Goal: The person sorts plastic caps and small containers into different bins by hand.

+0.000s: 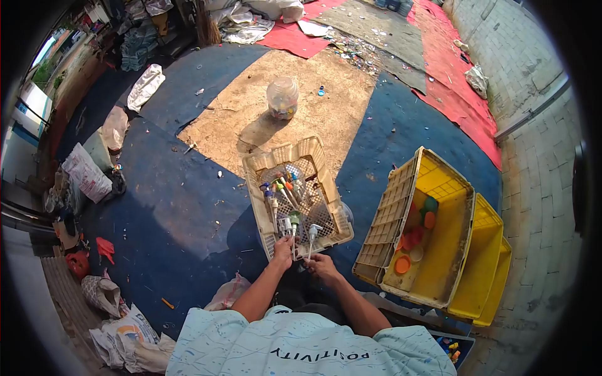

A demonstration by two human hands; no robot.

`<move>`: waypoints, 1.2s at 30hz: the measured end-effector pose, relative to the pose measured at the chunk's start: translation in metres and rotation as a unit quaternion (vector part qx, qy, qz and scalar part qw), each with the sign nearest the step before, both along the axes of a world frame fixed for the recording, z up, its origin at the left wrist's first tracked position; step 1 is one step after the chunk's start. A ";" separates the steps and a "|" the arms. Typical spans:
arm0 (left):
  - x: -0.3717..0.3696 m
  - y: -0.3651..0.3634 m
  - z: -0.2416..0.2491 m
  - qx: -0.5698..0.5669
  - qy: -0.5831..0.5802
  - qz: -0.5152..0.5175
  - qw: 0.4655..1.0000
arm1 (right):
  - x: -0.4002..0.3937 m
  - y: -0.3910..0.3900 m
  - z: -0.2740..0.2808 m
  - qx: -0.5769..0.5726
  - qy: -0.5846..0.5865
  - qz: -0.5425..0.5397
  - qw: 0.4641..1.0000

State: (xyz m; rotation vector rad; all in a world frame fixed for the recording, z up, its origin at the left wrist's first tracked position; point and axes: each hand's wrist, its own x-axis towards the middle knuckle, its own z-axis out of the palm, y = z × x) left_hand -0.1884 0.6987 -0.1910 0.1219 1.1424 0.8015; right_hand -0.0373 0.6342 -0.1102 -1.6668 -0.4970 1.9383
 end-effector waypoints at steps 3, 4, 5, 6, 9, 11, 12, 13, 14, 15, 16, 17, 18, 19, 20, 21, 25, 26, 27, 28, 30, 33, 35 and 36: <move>0.005 0.041 -0.017 0.032 -0.016 0.026 0.999 | -0.006 0.037 -0.003 0.072 -0.046 0.011 0.996; 0.007 0.056 -0.008 0.004 -0.027 0.009 1.000 | -0.007 0.046 -0.013 0.125 -0.067 0.000 0.990; 0.006 0.069 0.010 -0.025 -0.037 -0.008 0.999 | -0.007 0.054 -0.022 0.177 -0.087 -0.011 0.980; 0.001 0.074 0.018 -0.054 -0.045 -0.026 0.997 | -0.005 0.059 -0.027 0.183 -0.176 0.057 0.966; -0.007 0.074 -0.003 -0.057 -0.015 -0.041 0.997 | 0.004 0.075 -0.027 0.142 -0.345 0.205 0.905; -0.009 0.068 0.011 -0.050 0.050 -0.071 0.995 | 0.010 0.063 -0.053 0.146 -0.320 0.177 0.919; -0.012 0.062 0.003 -0.043 0.092 -0.089 0.991 | 0.011 0.051 -0.064 0.145 -0.306 0.162 0.927; -0.017 0.052 -0.014 -0.035 0.135 -0.108 0.984 | 0.011 0.039 -0.062 0.147 -0.315 0.143 0.927; -0.020 0.042 -0.024 -0.024 0.175 -0.131 0.976 | 0.014 0.025 -0.055 0.133 -0.288 0.137 0.938; -0.023 0.030 -0.023 -0.030 0.137 -0.127 0.982 | 0.018 0.012 -0.039 0.121 -0.264 0.126 0.949; -0.023 0.020 -0.019 -0.035 0.098 -0.129 0.986 | 0.024 -0.002 -0.030 0.111 -0.242 0.109 0.958; -0.022 0.008 -0.017 -0.039 0.085 -0.134 0.986 | 0.029 -0.020 -0.036 0.076 -0.295 0.139 0.942; -0.017 -0.003 -0.014 -0.046 0.073 -0.144 0.986 | 0.034 -0.042 -0.036 0.073 -0.285 0.109 0.949; -0.010 -0.013 -0.006 -0.043 0.067 -0.179 0.981 | 0.038 -0.065 -0.035 0.065 -0.297 0.079 0.949; -0.003 -0.023 0.006 -0.040 0.063 -0.214 0.974 | 0.042 -0.086 -0.033 0.058 -0.308 0.049 0.948; 0.005 -0.033 0.019 -0.037 0.059 -0.247 0.966 | 0.048 -0.106 -0.029 0.052 -0.313 0.019 0.948; 0.054 -0.069 0.051 0.026 0.062 -0.380 0.923 | 0.059 -0.195 -0.002 0.055 -0.328 -0.129 0.934; 0.066 -0.076 0.045 0.041 0.055 -0.411 0.909 | 0.059 -0.220 0.004 0.061 -0.332 -0.175 0.925; 0.078 -0.082 0.037 0.075 0.029 -0.427 0.901 | 0.059 -0.244 0.015 0.065 -0.328 -0.216 0.917; 0.092 -0.097 0.033 0.106 0.001 -0.442 0.891 | 0.057 -0.267 0.030 0.069 -0.324 -0.256 0.908; 0.124 -0.144 0.080 0.171 0.020 -0.443 0.880 | 0.043 -0.326 0.056 0.085 -0.313 -0.323 0.889; 0.162 -0.231 0.111 0.209 -0.033 -0.459 0.863 | 0.020 -0.422 0.065 0.152 -0.287 -0.399 0.858; 0.170 -0.294 0.127 0.217 -0.074 -0.463 0.856 | -0.004 -0.489 0.077 0.139 -0.208 -0.467 0.848; 0.171 -0.330 0.135 0.234 -0.054 -0.494 0.835 | -0.013 -0.523 0.086 0.135 -0.171 -0.497 0.840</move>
